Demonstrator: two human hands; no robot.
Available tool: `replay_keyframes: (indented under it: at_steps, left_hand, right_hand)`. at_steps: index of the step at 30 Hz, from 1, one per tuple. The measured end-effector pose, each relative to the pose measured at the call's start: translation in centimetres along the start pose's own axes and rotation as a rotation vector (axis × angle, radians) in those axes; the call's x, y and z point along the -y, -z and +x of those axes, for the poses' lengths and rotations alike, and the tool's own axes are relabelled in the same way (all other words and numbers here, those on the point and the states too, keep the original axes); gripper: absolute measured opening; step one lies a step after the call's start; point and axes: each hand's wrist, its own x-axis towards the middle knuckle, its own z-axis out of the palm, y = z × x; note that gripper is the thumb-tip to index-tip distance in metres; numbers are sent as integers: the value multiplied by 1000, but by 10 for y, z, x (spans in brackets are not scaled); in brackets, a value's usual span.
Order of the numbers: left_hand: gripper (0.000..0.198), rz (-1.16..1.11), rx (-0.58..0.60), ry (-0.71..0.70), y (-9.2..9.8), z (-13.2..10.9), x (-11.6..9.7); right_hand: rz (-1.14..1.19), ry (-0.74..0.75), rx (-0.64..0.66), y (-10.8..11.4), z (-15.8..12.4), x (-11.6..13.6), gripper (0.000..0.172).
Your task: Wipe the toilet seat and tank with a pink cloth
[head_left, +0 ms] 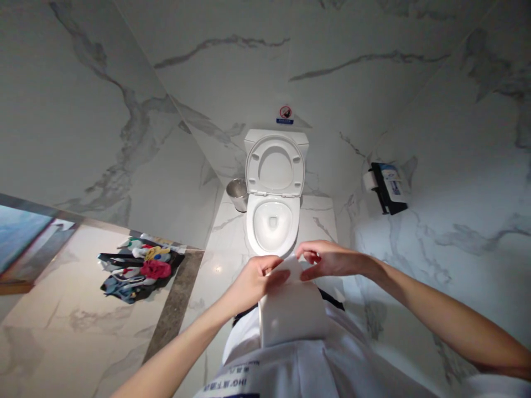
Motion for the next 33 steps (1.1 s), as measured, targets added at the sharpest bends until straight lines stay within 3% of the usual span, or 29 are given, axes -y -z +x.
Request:
replay_keyframes:
  at_steps: [3, 5, 8, 11, 14, 16, 21, 23, 25, 27, 30, 31, 33]
  left_hand:
    - [14, 202, 101, -113, 10, -7, -13]
    - [14, 295, 243, -197, 16, -11, -23]
    - [28, 218, 395, -201, 20, -9, -30]
    - [53, 11, 239, -55, 19, 0, -28]
    - [56, -91, -8, 32, 17, 11, -23]
    - [55, -75, -77, 31, 15, 19, -21]
    - [54, -85, -105, 86, 1, 40, -13]
    - [54, -72, -123, 116, -6, 51, -9]
    - [56, -44, -128, 152, -12, 62, -6]
    - [59, 0, -127, 201, -18, 71, -6]
    - [61, 39, -166, 305, -31, 82, -7]
    - [60, 43, -180, 368, -36, 85, -7]
    - [61, 64, -196, 516, -50, 90, -4]
  right_hand:
    - [-67, 142, 114, 15, -8, 6, 25]
    - [96, 224, 188, 19, -8, 12, 31]
    - [255, 202, 220, 4, 0, 18, 44]
    - [123, 192, 300, -23, 4, 20, 48]
    - [47, 147, 348, -34, -6, 15, 48]
    - [73, 98, 388, -30, -17, 8, 51]
    - [100, -74, 371, -15, -37, -4, 108]
    - [123, -81, 358, -12, -39, -21, 114]
    - [257, -63, 316, -3, -38, -60, 114]
    - [365, -173, 80, 17, -38, -126, 112]
    - [198, -703, -552, 73, -45, -252, 99]
    - [126, -876, -712, 96, -49, -292, 92]
    - [25, -1083, -950, 142, -53, -357, 89]
